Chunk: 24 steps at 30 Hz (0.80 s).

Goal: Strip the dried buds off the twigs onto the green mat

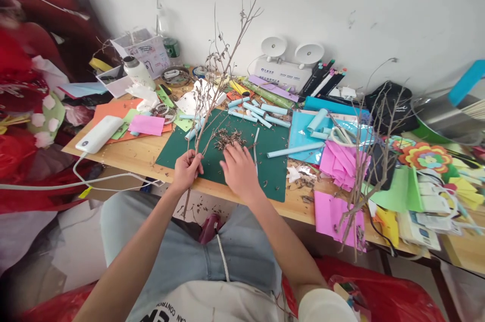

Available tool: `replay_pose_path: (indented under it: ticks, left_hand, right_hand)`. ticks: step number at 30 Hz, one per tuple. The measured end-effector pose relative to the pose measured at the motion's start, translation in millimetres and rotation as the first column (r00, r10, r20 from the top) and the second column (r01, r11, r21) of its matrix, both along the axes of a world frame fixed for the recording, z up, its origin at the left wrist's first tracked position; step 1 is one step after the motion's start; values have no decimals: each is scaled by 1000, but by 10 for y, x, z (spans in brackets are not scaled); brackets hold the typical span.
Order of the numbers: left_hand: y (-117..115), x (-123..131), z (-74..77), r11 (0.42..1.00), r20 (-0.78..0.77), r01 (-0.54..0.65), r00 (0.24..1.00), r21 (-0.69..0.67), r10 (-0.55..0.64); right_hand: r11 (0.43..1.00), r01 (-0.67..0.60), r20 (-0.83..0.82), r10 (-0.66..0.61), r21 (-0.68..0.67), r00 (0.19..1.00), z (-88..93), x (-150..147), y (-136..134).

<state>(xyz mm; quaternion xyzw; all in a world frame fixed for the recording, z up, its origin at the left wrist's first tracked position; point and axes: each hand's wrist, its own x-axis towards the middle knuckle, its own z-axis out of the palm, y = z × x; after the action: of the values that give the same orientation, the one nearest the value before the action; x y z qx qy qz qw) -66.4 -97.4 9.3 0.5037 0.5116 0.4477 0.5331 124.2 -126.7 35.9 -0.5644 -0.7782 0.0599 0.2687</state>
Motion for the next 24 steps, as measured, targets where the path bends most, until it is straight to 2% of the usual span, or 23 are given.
replay_pose_path:
  ticks: [2, 4, 7, 11, 16, 21, 24]
  left_hand:
    - [1, -1, -2, 1000, -8, 3, 1000, -10, -3]
    - [-1, -2, 1, 1000, -13, 9, 1000, -7, -9]
    - [-5, -6, 7, 1000, -22, 16, 1000, 7, -16]
    - [-3, -13, -2, 999, -43, 34, 999, 28, -33]
    - [2, -11, -5, 999, -36, 32, 999, 31, -30]
    - [-8, -6, 13, 999, -50, 29, 998, 22, -28]
    - [-9, -4, 2, 999, -47, 19, 999, 26, -18]
  right_hand:
    - [985, 137, -170, -118, 104, 978, 123, 105, 198]
    - [948, 279, -295, -227, 150, 928, 242, 209, 416]
    - [954, 274, -350, -216, 124, 911, 344, 321, 743]
    - [954, 249, -374, -173, 166, 911, 288, 362, 1031]
    - [904, 328, -408, -200, 274, 891, 121, 342, 1064]
    - [904, 324, -426, -186, 278, 885, 18, 315, 1016]
    - [883, 406, -484, -256, 235, 837, -16, 328, 1030]
